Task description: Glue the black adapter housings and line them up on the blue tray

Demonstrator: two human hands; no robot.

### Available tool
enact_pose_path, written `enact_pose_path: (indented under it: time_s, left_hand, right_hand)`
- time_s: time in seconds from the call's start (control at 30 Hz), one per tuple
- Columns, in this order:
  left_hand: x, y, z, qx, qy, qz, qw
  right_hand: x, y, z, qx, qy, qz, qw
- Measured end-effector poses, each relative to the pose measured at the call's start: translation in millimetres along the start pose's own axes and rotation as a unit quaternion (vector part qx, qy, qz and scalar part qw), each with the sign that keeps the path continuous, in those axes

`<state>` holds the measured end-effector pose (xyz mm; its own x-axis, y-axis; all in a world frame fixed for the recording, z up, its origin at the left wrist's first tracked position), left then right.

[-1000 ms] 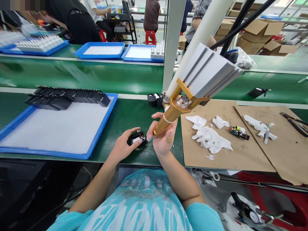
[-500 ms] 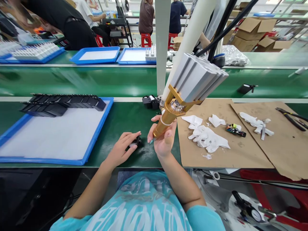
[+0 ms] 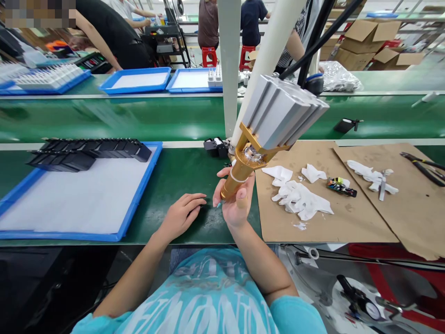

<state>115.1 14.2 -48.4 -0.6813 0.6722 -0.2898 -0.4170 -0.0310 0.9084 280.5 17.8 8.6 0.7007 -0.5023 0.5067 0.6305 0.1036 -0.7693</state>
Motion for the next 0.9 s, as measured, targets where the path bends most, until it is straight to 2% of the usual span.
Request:
enact_pose_path:
  time_s: [0.13, 0.23, 0.33, 0.4, 0.43, 0.47, 0.53, 0.6, 0.63, 0.67, 0.7, 0.77, 0.83, 0.9]
  left_hand:
    - [1, -7.0, -1, 0.059, 0.009, 0.092, 0.994]
    - [2, -11.1, -1, 0.085, 0.021, 0.106, 0.99]
    - [8, -12.7, 0, 0.083, 0.061, 0.034, 0.994]
    - [16, -12.4, 0, 0.051, 0.141, -0.104, 0.983]
    - [21, -13.3, -2, 0.027, 0.196, -0.203, 0.959]
    - [26, -16.0, -4, 0.005, 0.252, -0.315, 0.915]
    - [28, -24.6, -9, -0.023, 0.338, -0.525, 0.781]
    - [22, -30.5, -11, -0.03, 0.374, -0.662, 0.648]
    - [18, -31.0, -11, -0.028, 0.378, -0.703, 0.602]
    - [15, -30.1, -11, -0.026, 0.377, -0.729, 0.571]
    - [12, -28.4, -11, -0.022, 0.371, -0.745, 0.554]
    - [8, -23.1, -11, -0.016, 0.351, -0.758, 0.55]
    - [9, -16.0, -14, -0.021, 0.328, -0.747, 0.578]
    - [15, -6.7, -18, -0.035, 0.305, -0.723, 0.619]
  right_hand:
    - [1, 1, 1, -0.006, -0.003, -0.011, 1.0]
    - [2, 2, 1, -0.011, -0.001, -0.009, 1.0]
    - [2, 3, 0, -0.017, -0.002, -0.016, 1.0]
    - [3, 4, -1, -0.02, -0.002, -0.023, 1.0]
    - [3, 4, -2, -0.02, -0.002, -0.024, 1.0]
    - [4, 4, -2, -0.019, -0.003, -0.024, 1.0]
    - [5, 5, -3, -0.017, -0.004, -0.025, 1.0]
    - [6, 6, -4, -0.016, -0.004, -0.025, 1.0]
    - [6, 6, -4, -0.015, -0.004, -0.026, 1.0]
    - [6, 6, -3, -0.015, -0.005, -0.028, 0.999]
    - [7, 7, -3, -0.015, -0.005, -0.031, 0.999]
    - [8, 7, -3, -0.015, -0.001, -0.042, 0.999]
    - [10, 8, -2, -0.018, 0.007, -0.054, 0.998]
    - [11, 10, -1, -0.021, 0.013, -0.065, 0.998]
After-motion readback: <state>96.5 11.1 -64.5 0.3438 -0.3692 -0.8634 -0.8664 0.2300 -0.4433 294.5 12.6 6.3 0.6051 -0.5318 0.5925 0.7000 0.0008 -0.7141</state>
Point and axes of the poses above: each hand's wrist, its own z-axis towards the middle knuckle, its own y-axis out of the back of the hand, x = y × z, the point moved 6 cm from there along z, towards the middle knuckle, and after that the axes turned 11 degrees about z, right-handed, at the moved point
